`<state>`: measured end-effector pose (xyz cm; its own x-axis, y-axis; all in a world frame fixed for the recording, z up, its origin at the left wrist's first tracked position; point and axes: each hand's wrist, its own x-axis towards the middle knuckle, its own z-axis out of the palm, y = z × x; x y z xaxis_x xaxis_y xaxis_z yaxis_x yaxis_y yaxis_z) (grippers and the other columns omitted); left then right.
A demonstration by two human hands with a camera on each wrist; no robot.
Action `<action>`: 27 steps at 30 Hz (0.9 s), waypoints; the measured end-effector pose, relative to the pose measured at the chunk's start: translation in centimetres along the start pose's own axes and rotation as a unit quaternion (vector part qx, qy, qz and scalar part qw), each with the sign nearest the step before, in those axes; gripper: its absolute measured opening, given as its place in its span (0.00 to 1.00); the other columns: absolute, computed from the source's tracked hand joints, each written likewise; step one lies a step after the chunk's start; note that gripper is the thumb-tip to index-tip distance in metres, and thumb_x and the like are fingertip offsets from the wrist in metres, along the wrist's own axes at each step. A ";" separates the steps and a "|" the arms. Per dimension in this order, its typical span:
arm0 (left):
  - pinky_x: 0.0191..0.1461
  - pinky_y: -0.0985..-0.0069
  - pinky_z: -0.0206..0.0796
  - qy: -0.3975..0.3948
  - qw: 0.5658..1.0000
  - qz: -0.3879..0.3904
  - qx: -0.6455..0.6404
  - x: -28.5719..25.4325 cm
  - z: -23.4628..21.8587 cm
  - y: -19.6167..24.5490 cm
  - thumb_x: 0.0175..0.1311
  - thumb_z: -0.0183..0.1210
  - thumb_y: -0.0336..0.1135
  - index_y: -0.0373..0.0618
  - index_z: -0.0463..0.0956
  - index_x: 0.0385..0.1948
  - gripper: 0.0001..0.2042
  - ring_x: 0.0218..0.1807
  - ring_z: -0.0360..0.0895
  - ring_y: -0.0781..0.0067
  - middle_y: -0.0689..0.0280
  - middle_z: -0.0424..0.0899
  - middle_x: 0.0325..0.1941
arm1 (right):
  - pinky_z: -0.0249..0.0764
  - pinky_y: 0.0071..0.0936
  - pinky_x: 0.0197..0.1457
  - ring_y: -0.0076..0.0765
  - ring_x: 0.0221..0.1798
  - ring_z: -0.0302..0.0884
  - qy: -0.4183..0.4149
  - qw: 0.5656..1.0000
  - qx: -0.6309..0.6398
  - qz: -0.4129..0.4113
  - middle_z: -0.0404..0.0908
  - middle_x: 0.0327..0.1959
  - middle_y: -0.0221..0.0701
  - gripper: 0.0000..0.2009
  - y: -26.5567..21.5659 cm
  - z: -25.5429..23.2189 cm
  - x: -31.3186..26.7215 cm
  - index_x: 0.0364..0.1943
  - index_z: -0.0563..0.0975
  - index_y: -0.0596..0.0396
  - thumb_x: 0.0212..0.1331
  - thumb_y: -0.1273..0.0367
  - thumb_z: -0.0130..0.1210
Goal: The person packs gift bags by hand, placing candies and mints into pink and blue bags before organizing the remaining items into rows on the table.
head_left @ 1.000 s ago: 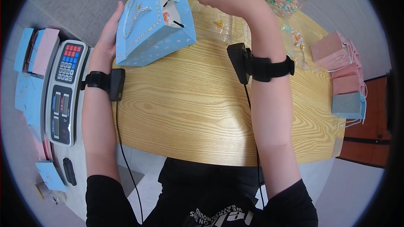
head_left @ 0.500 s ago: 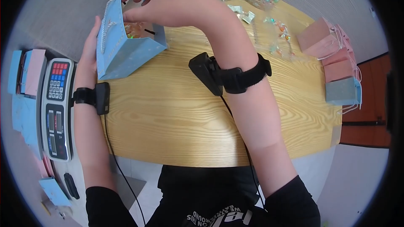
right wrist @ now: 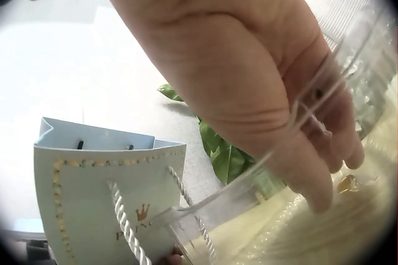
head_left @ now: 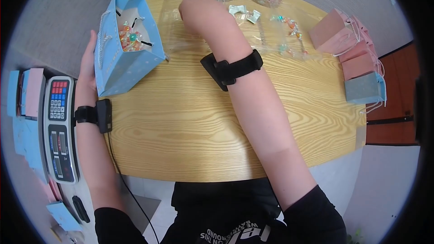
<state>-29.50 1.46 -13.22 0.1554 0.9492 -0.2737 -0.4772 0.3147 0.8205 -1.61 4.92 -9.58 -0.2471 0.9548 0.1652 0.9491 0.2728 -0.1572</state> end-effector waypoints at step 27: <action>0.56 0.65 0.74 0.041 0.999 0.027 0.015 0.1 0.2 0.2 0.71 0.47 0.56 0.40 0.72 0.56 0.27 0.52 0.79 0.61 0.55 0.80 0.52 | 0.77 0.38 0.45 0.44 0.41 0.82 0.184 0.926 0.277 -0.178 0.84 0.33 0.36 0.12 -3.5 -7.2 -3.8 0.37 0.84 0.49 0.46 0.68 0.58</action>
<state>-29.45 1.66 -12.97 0.0584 0.9620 -0.2667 -0.4564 0.2633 0.8499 -2.61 -0.51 -2.63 -0.3451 0.7159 0.6070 0.5493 0.6785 -0.4878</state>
